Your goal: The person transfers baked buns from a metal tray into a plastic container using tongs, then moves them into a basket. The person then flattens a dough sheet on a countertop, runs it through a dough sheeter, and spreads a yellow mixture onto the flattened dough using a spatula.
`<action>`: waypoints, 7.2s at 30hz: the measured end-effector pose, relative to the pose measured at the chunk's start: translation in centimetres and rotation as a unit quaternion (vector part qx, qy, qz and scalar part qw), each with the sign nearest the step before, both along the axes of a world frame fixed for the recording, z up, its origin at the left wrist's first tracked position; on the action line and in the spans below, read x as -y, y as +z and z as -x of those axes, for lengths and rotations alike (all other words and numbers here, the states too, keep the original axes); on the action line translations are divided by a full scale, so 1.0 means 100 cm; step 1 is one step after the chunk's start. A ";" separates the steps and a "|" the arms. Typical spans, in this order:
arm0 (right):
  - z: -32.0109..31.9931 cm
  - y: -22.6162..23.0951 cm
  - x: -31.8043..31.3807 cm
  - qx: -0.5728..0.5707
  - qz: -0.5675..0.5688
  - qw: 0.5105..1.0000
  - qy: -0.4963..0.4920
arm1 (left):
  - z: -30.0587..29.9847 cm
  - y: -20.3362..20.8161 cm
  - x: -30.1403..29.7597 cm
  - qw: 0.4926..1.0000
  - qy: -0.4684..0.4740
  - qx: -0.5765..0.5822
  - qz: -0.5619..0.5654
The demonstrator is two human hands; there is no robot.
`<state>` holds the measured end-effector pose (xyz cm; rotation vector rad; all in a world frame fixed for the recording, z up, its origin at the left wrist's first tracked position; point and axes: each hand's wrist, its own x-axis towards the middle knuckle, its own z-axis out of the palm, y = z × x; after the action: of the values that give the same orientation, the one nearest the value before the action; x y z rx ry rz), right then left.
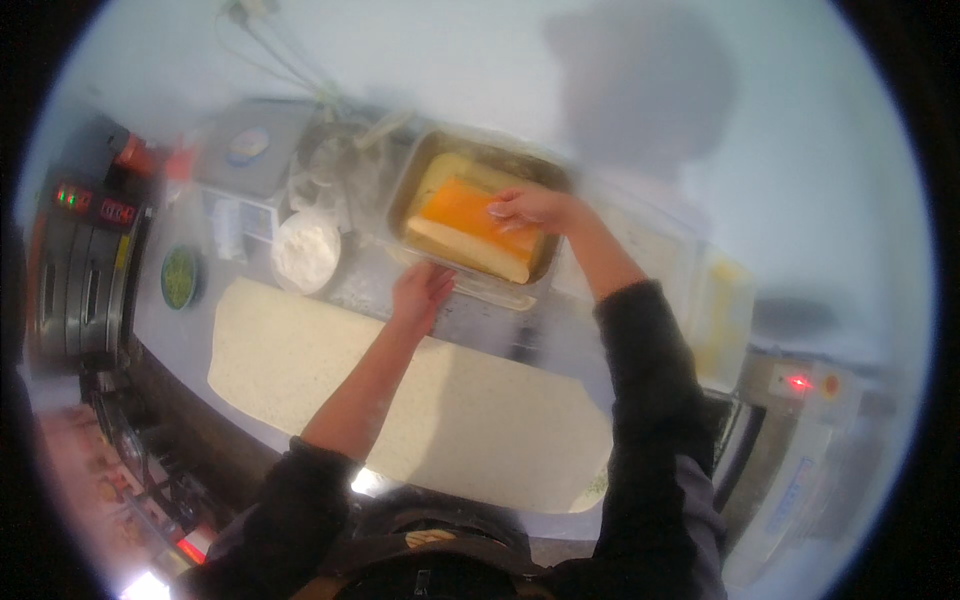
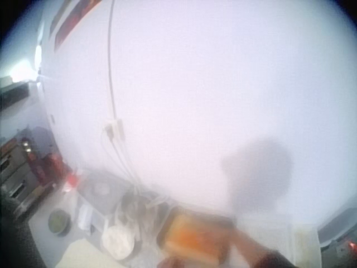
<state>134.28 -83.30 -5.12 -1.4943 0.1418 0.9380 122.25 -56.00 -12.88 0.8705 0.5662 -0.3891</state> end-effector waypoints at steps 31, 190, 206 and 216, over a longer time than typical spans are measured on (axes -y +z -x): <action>0.322 0.025 0.466 0.206 0.192 0.825 -0.490 | 0.140 0.003 0.515 0.877 -0.423 0.082 -0.214; -0.025 -0.021 -0.063 0.038 0.081 0.989 0.122 | 0.280 0.152 -0.129 0.974 -0.009 -0.133 -0.184; -0.028 -0.036 -0.066 0.009 0.082 0.986 0.143 | 0.270 0.119 -0.052 0.986 0.086 -0.116 -0.079; -0.012 0.017 -0.075 -0.006 0.006 0.995 0.100 | 0.262 0.116 -0.007 0.983 0.096 -0.110 -0.113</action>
<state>135.48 -75.76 -3.38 -1.5335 0.0050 1.1083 96.07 -55.28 -1.24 0.9862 0.9044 -0.2479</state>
